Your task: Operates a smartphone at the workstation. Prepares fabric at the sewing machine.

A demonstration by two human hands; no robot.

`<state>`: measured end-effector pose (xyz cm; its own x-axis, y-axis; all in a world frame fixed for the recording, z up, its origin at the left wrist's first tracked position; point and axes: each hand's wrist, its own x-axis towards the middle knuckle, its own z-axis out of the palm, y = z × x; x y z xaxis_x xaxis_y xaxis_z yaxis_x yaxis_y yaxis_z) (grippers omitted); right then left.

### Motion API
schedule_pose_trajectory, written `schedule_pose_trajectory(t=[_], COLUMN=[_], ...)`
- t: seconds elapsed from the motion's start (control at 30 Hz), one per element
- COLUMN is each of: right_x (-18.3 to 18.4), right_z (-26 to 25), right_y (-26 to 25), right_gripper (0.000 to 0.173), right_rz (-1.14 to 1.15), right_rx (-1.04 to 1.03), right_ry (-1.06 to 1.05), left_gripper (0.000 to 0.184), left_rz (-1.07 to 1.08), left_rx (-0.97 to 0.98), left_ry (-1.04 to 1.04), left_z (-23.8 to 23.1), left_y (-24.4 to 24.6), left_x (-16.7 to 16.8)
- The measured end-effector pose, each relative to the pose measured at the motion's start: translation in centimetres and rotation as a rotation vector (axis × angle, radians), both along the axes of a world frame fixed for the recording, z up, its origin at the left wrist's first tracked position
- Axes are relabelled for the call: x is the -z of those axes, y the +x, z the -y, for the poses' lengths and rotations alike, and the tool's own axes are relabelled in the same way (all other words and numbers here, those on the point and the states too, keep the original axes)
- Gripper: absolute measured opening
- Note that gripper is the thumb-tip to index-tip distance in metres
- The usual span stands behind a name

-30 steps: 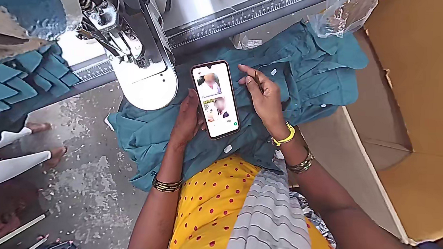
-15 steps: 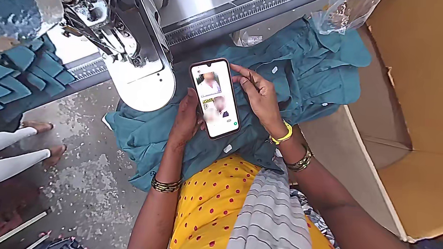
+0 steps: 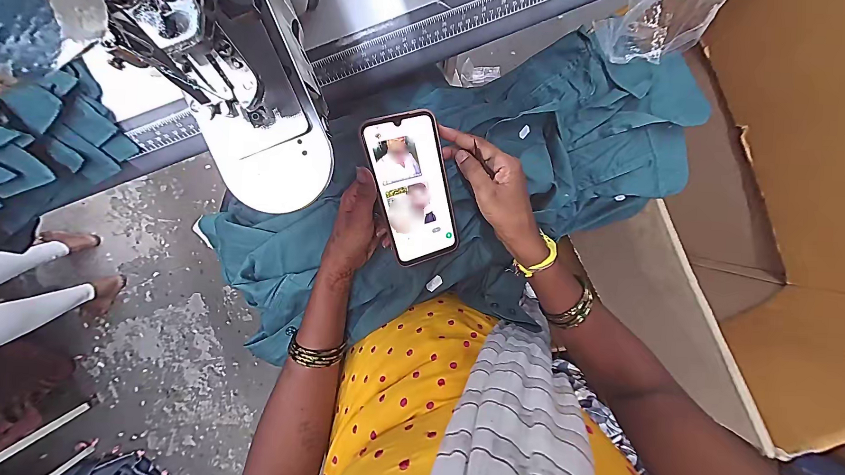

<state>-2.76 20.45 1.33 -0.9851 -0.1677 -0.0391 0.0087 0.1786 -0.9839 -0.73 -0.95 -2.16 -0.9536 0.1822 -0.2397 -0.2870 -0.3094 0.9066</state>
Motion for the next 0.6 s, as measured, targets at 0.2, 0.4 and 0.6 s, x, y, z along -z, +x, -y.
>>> schedule_pose_trajectory(t=[0.2, 0.4, 0.6], right_x=[0.01, 0.48, 0.68], right_z=[0.04, -0.07, -0.10], right_y=[0.15, 0.28, 0.30], right_gripper=[0.031, 0.030, 0.030], right_rz=[-0.002, 0.007, 0.002], right_rx=[0.014, 0.010, 0.003], right_ry=[0.007, -0.047, -0.075], left_gripper=[0.047, 0.050, 0.052], left_rz=[0.005, 0.001, -0.014], left_rx=[-0.007, -0.008, 0.000], left_ry=[0.004, 0.006, 0.008], left_z=[-0.05, -0.03, -0.03], left_y=[0.00, 0.01, -0.06], left_x=[-0.04, -0.03, -0.06])
